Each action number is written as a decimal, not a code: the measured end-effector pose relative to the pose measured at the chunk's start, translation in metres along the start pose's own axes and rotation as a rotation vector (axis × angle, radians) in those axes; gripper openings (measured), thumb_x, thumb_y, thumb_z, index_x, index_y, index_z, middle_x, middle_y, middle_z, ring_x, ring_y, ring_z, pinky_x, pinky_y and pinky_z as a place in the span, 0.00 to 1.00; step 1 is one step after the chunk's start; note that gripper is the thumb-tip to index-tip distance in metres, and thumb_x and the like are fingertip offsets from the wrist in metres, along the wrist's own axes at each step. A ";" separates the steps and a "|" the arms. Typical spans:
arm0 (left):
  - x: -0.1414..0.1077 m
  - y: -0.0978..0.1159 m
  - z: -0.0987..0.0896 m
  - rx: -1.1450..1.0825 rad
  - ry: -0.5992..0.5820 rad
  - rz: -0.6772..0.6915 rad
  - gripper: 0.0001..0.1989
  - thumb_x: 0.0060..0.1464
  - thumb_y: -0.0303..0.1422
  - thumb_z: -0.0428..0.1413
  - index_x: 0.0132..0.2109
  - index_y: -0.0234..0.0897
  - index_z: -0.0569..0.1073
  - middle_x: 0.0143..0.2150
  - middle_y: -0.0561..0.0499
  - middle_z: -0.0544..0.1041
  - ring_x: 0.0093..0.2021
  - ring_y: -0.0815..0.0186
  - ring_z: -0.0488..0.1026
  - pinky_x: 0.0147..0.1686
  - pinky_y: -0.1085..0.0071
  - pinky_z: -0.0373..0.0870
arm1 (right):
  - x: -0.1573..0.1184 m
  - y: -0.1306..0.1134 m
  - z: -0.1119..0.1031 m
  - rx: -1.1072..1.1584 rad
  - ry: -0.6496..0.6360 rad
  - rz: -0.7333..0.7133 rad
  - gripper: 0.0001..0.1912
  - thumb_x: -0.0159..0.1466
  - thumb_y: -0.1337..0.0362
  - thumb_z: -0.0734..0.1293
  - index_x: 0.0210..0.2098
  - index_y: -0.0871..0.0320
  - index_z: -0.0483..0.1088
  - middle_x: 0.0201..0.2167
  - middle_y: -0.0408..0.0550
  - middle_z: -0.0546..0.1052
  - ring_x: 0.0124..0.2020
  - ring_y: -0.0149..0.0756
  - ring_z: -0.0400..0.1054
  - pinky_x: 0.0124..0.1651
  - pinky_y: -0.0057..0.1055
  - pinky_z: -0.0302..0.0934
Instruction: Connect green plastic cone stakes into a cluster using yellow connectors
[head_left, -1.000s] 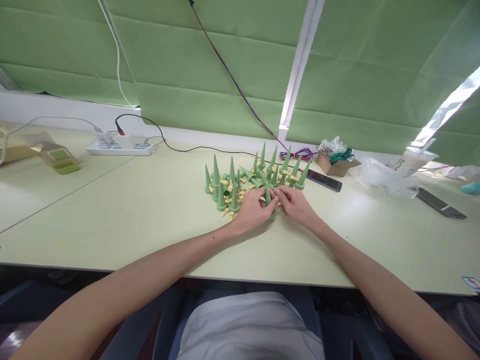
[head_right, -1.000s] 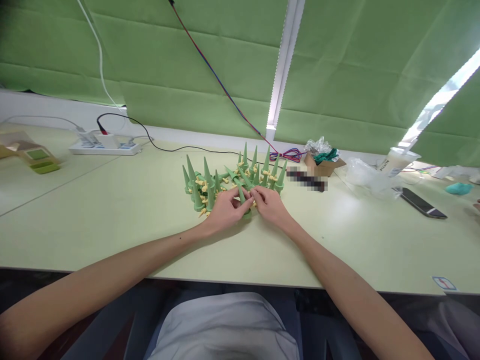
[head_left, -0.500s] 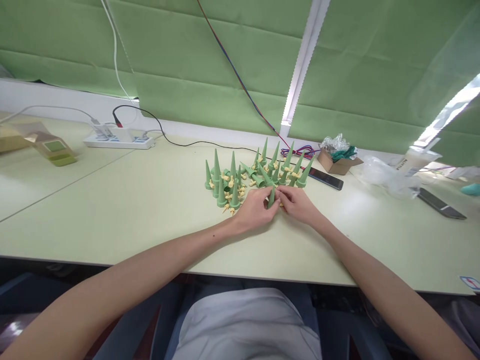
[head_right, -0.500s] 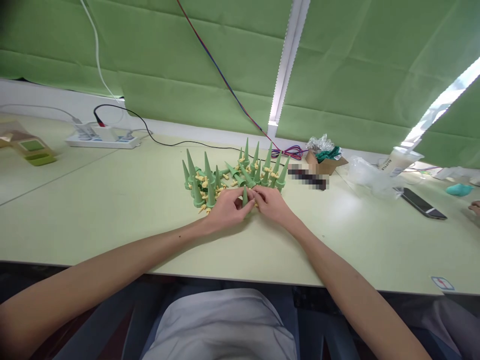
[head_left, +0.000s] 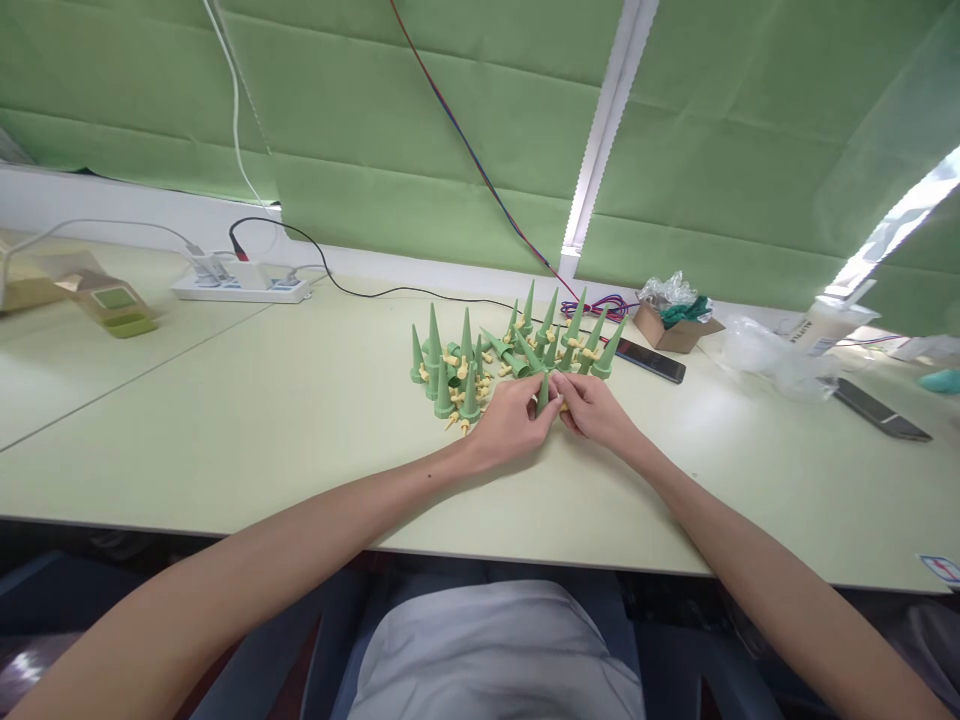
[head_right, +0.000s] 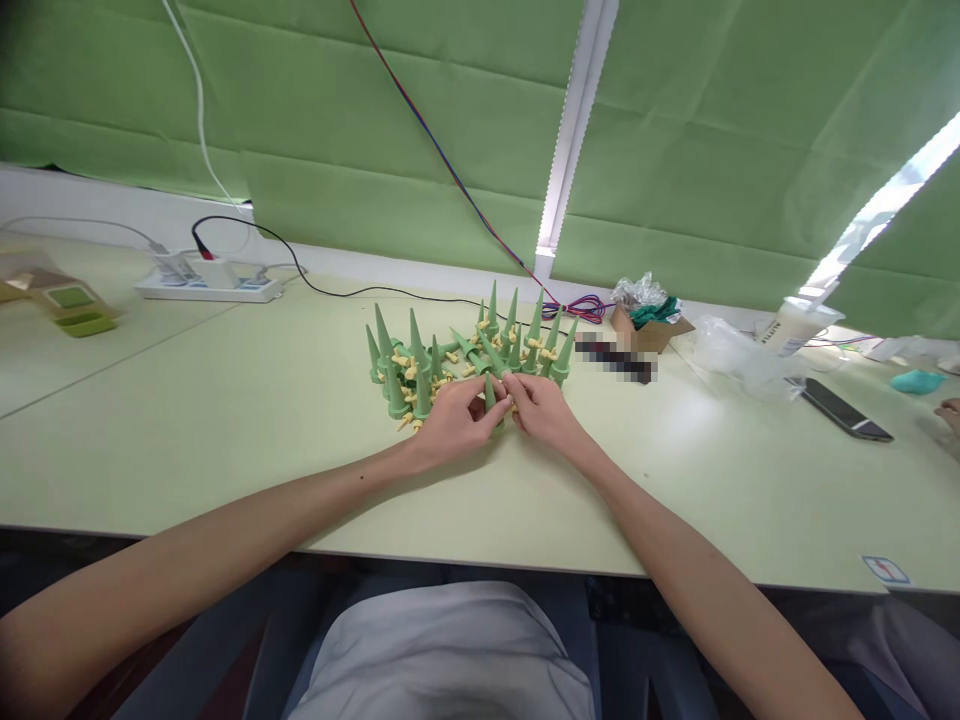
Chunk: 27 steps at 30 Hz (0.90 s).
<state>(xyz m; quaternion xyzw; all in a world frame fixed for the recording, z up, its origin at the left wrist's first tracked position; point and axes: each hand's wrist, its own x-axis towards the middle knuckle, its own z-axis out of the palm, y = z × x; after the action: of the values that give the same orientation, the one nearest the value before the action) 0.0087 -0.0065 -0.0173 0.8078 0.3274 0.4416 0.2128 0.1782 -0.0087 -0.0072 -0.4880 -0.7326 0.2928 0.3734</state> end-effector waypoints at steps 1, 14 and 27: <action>0.000 0.000 0.000 -0.002 0.015 -0.022 0.10 0.62 0.35 0.55 0.32 0.37 0.68 0.23 0.56 0.68 0.22 0.71 0.62 0.28 0.70 0.61 | 0.000 0.001 0.000 -0.001 0.003 -0.001 0.28 0.73 0.41 0.54 0.25 0.54 0.59 0.13 0.38 0.62 0.16 0.31 0.56 0.25 0.30 0.53; 0.001 0.002 -0.001 -0.015 0.055 -0.067 0.10 0.62 0.36 0.56 0.32 0.37 0.69 0.22 0.57 0.67 0.22 0.71 0.62 0.29 0.70 0.61 | 0.001 0.005 0.001 0.086 0.073 -0.011 0.17 0.70 0.48 0.61 0.33 0.54 0.67 0.16 0.37 0.63 0.17 0.31 0.55 0.23 0.31 0.51; 0.001 0.004 -0.002 -0.040 0.059 -0.085 0.09 0.62 0.36 0.55 0.33 0.37 0.70 0.21 0.57 0.67 0.21 0.71 0.62 0.28 0.70 0.61 | 0.000 0.000 0.000 0.002 0.096 -0.014 0.24 0.71 0.44 0.58 0.26 0.54 0.62 0.15 0.39 0.62 0.19 0.33 0.57 0.25 0.31 0.52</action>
<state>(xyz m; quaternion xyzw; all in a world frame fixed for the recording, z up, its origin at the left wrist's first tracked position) 0.0087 -0.0080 -0.0129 0.7753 0.3587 0.4621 0.2379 0.1780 -0.0088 -0.0073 -0.4959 -0.7170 0.2671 0.4107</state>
